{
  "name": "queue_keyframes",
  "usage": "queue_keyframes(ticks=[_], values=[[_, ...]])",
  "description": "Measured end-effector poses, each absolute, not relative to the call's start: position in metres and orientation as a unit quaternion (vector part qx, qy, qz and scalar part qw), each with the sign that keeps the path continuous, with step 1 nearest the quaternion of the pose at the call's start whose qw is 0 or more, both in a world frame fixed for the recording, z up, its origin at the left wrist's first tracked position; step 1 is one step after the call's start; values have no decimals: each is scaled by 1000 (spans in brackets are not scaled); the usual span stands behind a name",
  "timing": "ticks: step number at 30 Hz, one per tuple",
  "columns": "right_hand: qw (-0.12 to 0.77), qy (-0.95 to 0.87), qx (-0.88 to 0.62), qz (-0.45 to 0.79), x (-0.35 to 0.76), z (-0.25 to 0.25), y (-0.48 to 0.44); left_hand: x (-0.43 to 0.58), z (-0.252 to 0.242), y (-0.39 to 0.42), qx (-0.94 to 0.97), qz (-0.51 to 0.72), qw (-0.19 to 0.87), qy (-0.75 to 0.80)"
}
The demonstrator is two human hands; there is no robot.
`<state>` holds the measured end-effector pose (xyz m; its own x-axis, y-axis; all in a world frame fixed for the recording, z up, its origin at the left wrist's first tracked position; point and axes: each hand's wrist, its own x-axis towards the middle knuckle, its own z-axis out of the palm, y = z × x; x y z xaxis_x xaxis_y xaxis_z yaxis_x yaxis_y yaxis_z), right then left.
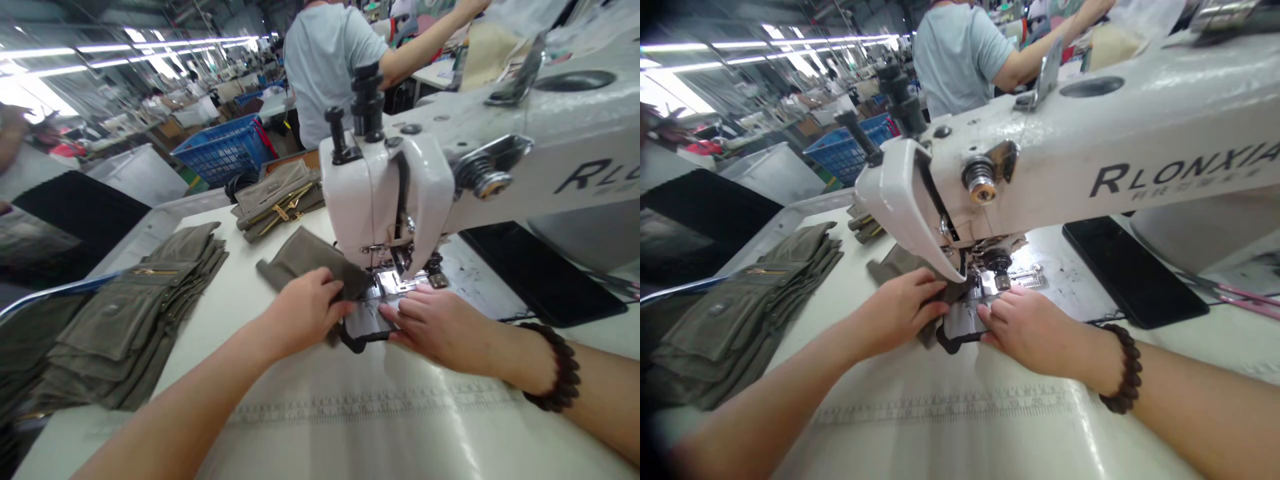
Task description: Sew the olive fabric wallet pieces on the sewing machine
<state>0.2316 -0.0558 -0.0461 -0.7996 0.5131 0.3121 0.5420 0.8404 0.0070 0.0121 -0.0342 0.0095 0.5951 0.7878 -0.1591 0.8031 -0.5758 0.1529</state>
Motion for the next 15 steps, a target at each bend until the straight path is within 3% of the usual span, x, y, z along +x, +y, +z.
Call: queue_keyframes(ticks=[5, 10, 15], values=[[136, -964, -228, -30, 241, -38, -56, 27, 16, -101, 898, -32, 178, 400], [108, -972, -210, 2, 242, -30, -53, 32, 4, -102, 894, 28, 185, 408], [71, -966, -250, -5, 239, -36, -59, 38, -8, -81, 917, 74, 105, 378]])
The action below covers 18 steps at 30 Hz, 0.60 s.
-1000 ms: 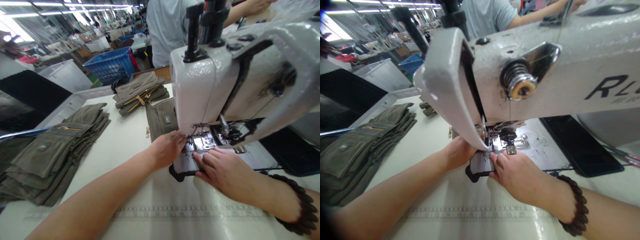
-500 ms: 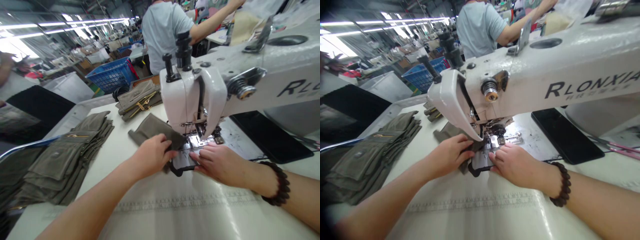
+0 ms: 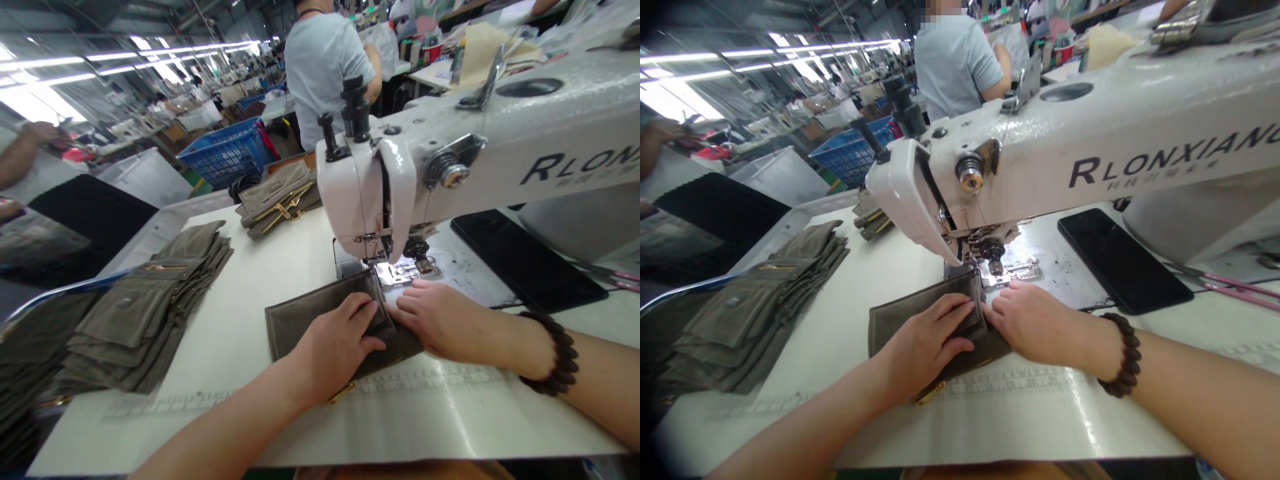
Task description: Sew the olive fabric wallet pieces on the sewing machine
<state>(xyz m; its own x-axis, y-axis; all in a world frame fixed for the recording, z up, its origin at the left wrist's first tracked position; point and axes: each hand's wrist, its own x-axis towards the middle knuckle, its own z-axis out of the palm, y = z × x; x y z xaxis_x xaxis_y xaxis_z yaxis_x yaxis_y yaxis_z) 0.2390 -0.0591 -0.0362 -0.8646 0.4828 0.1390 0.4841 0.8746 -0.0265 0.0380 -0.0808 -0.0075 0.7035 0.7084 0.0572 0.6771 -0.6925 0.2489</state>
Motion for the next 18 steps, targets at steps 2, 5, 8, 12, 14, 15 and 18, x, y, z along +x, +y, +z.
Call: queue_keyframes(ticks=[2, 5, 8, 12, 14, 15, 18], values=[[72, -968, -239, -15, 239, -40, -61, 40, -10, -77, 924, 83, 82, 365], [91, -970, -226, -17, 238, -43, -63, 39, -15, -73, 933, 89, 83, 340], [114, -965, -235, -14, 237, -43, -65, 36, -20, -71, 942, 82, 90, 312], [141, -958, -248, -28, 237, -40, -70, 35, -24, -70, 949, 70, 94, 293], [152, -955, -252, -33, 237, -39, -71, 35, -24, -69, 950, 66, 96, 291], [155, -955, -251, -33, 237, -39, -72, 35, -24, -69, 950, 65, 96, 289], [150, -959, -241, -27, 237, -39, -72, 35, -22, -67, 954, 55, 95, 280]])
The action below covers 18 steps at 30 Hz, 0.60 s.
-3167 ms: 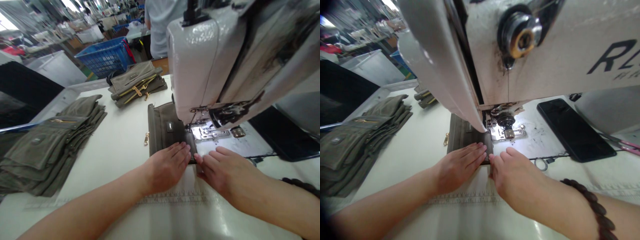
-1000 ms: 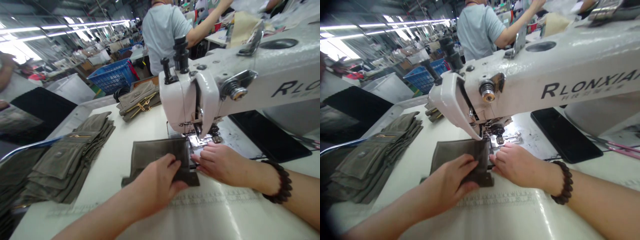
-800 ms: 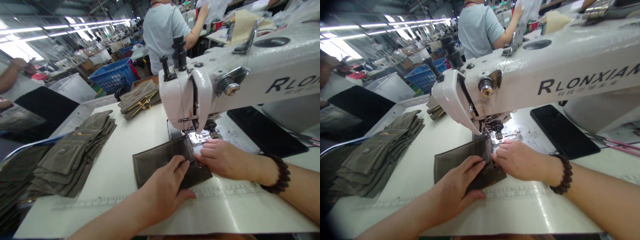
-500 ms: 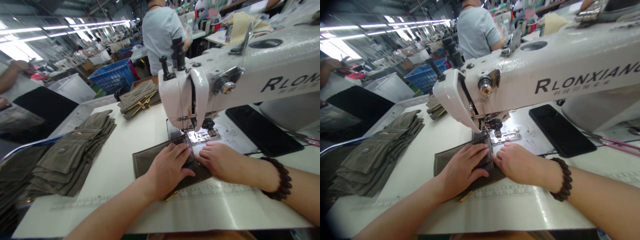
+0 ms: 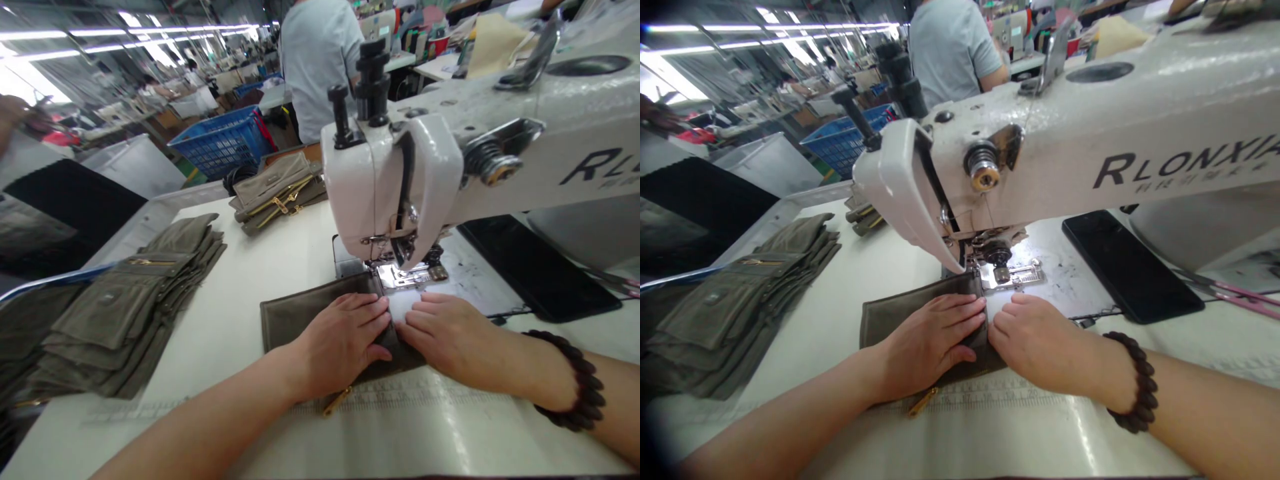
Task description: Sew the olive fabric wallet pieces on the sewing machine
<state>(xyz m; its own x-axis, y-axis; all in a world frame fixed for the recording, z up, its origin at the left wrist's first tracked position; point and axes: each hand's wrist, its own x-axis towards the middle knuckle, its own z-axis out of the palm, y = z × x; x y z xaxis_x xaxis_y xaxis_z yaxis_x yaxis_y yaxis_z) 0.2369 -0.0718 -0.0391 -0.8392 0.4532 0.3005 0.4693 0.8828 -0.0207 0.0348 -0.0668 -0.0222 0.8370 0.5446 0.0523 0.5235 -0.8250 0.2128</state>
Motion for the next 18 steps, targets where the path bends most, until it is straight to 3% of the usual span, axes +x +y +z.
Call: queue_keyframes(ticks=[8, 11, 18], values=[[95, -970, -221, -35, 242, -25, -68, 38, -16, -81, 944, 18, 116, 309], [47, -975, -215, -9, 251, -8, -68, 40, -16, -98, 940, 44, 64, 332], [98, -974, -181, -93, 245, -10, -83, 41, -27, -115, 940, 139, -94, 297]])
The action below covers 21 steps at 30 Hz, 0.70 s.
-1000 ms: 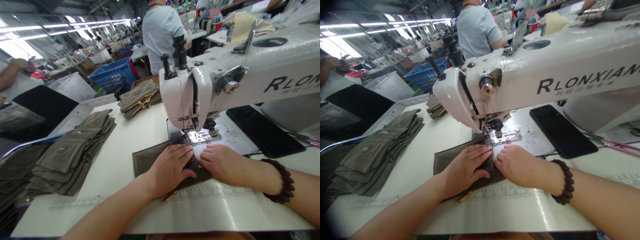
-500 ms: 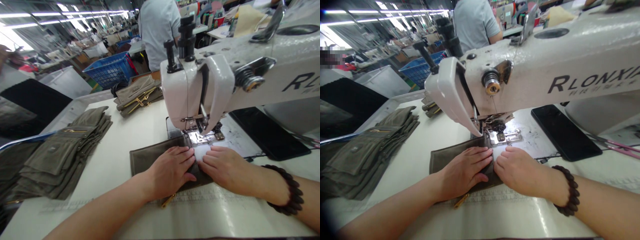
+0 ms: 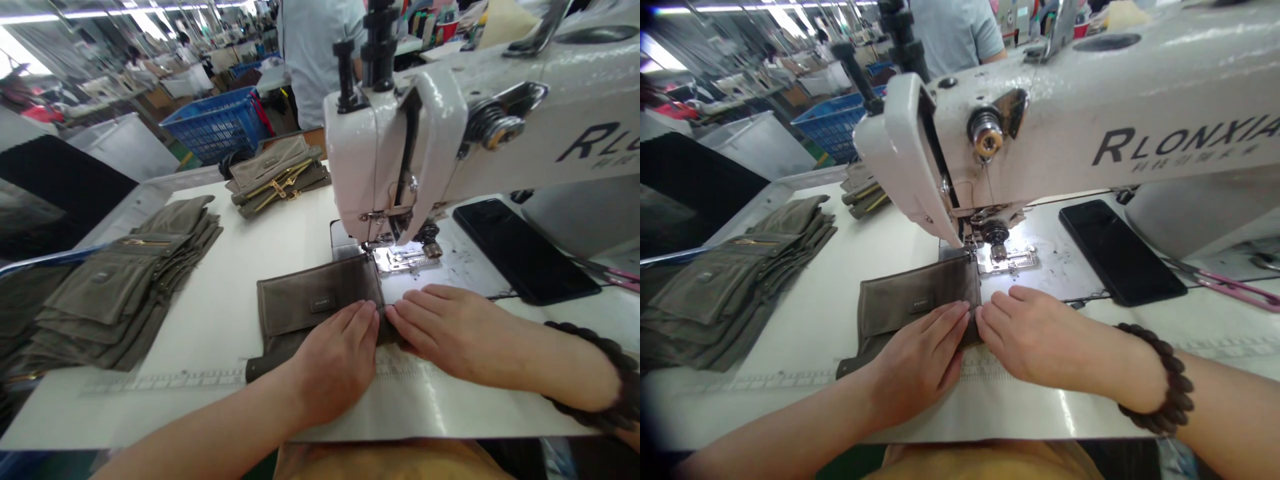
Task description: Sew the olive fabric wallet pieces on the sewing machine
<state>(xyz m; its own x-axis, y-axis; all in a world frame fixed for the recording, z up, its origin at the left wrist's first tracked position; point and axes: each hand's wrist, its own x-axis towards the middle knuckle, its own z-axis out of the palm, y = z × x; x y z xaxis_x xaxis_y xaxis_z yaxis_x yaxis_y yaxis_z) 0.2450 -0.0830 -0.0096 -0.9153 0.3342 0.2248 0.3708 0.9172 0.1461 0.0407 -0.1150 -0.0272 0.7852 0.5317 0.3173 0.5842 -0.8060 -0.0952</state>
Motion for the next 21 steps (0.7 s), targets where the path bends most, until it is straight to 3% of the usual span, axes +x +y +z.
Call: queue_keyframes(ticks=[5, 21], values=[[128, -968, -142, -163, 239, -18, -91, 44, -26, -115, -936, -119, 92, -319], [109, -980, -139, -91, 240, -20, -90, 45, -15, -102, -966, -43, 61, -249]])
